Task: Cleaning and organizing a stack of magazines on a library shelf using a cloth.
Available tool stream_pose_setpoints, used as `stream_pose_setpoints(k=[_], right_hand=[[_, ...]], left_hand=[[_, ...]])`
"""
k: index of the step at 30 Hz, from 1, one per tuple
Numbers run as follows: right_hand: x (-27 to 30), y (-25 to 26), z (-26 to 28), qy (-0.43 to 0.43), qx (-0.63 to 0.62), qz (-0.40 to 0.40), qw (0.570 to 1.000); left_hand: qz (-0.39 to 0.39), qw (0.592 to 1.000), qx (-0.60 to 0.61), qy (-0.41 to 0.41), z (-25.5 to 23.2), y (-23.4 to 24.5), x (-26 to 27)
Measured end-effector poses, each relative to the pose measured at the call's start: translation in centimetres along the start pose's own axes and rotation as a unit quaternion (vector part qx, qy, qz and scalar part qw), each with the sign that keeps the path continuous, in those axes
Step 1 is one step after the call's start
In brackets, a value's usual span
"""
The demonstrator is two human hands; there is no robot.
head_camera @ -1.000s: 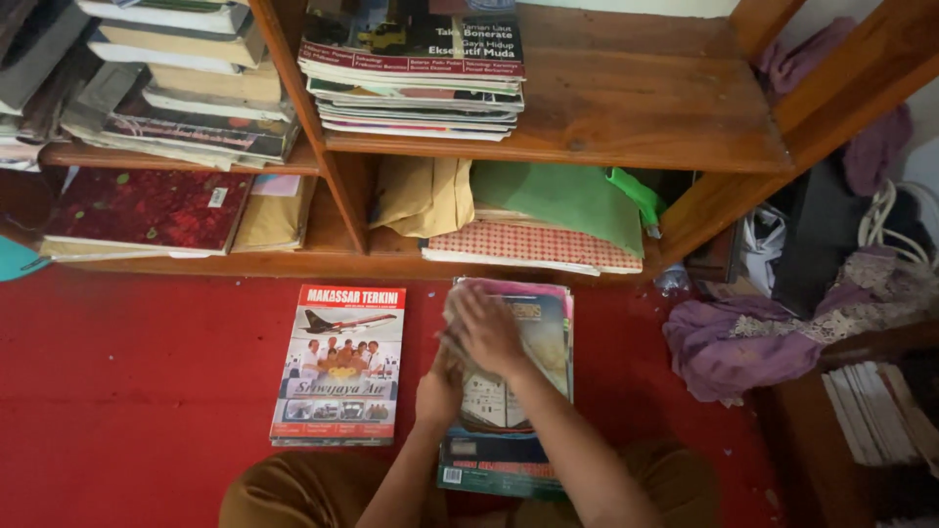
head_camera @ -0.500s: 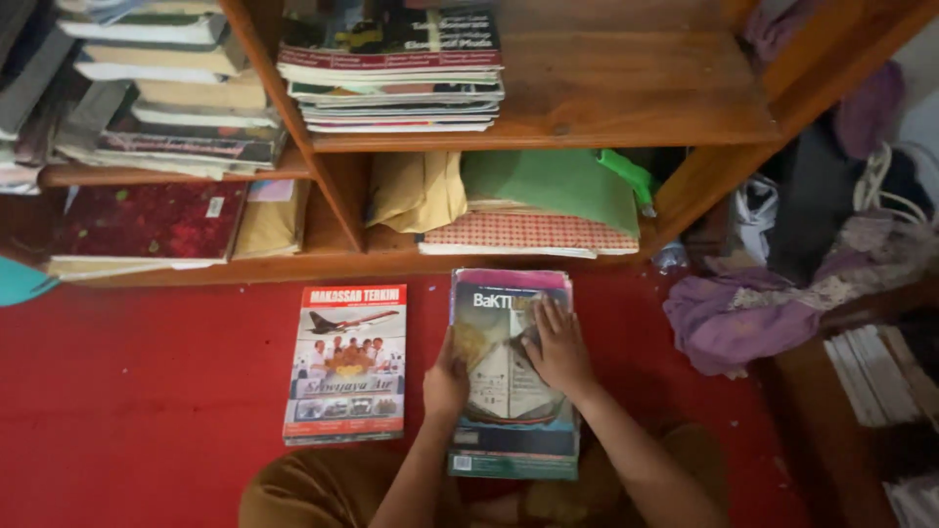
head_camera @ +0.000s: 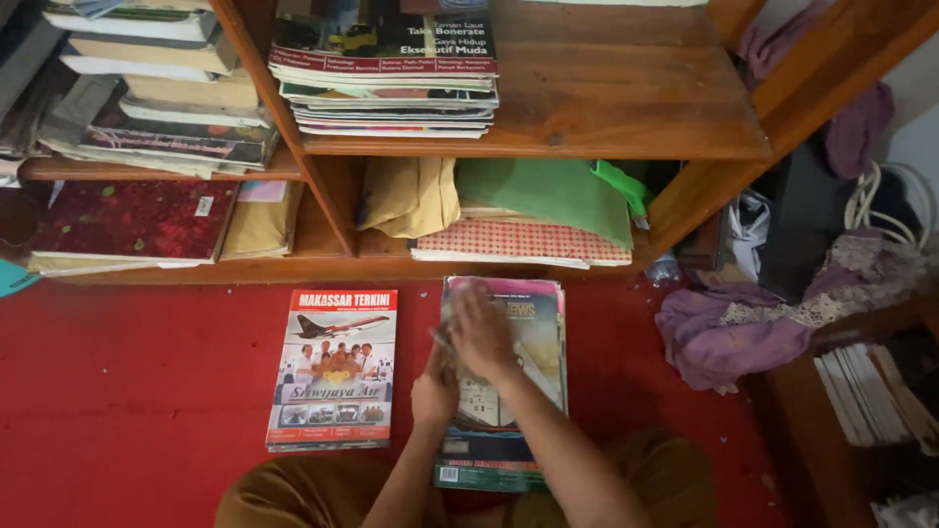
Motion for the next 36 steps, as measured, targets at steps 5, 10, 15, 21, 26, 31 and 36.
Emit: stream_pose_setpoints(k=[5, 10, 15, 21, 26, 31, 36], right_hand=[[1.2, 1.1, 1.2, 0.000, -0.068, 0.244, 0.967], [3.0, 4.9, -2.8, -0.048, -0.004, 0.168, 0.985], [3.4, 3.0, -9.1, -0.204, 0.038, 0.221, 0.953], [2.8, -2.1, -8.4, -0.205, 0.086, 0.161, 0.962], [0.3, -0.2, -0.6, -0.039, 0.052, 0.092, 0.994], [5.6, 1.8, 0.9, -0.034, -0.022, 0.211, 0.977], [10.6, 3.3, -1.9, -0.006, 0.034, 0.244, 0.969]], left_hand=[[-0.063, 0.993, 0.008, -0.101, -0.4, 0.4, 0.5], [-0.010, 0.999, -0.001, -0.053, -1.9, 1.8, 1.2], [-0.013, 0.998, 0.014, -0.059, -1.9, 2.0, 1.1], [-0.006, 0.999, -0.006, -0.032, -1.9, 1.7, 0.8], [-0.008, 1.000, -0.011, -0.027, -2.4, 2.2, 0.9], [-0.023, 0.998, 0.001, -0.056, -1.7, 1.7, 0.7], [0.012, 0.999, 0.008, -0.028, -2.2, 2.8, 0.4]])
Point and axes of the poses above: each hand's wrist, its own x-axis away from the middle knuckle, its own y-axis out of the back of the hand, z = x × y, the point moved 2 cm from there along -x, towards the middle knuckle, and after that the axes turned 9 degrees about -z, right-handed, at the moved point
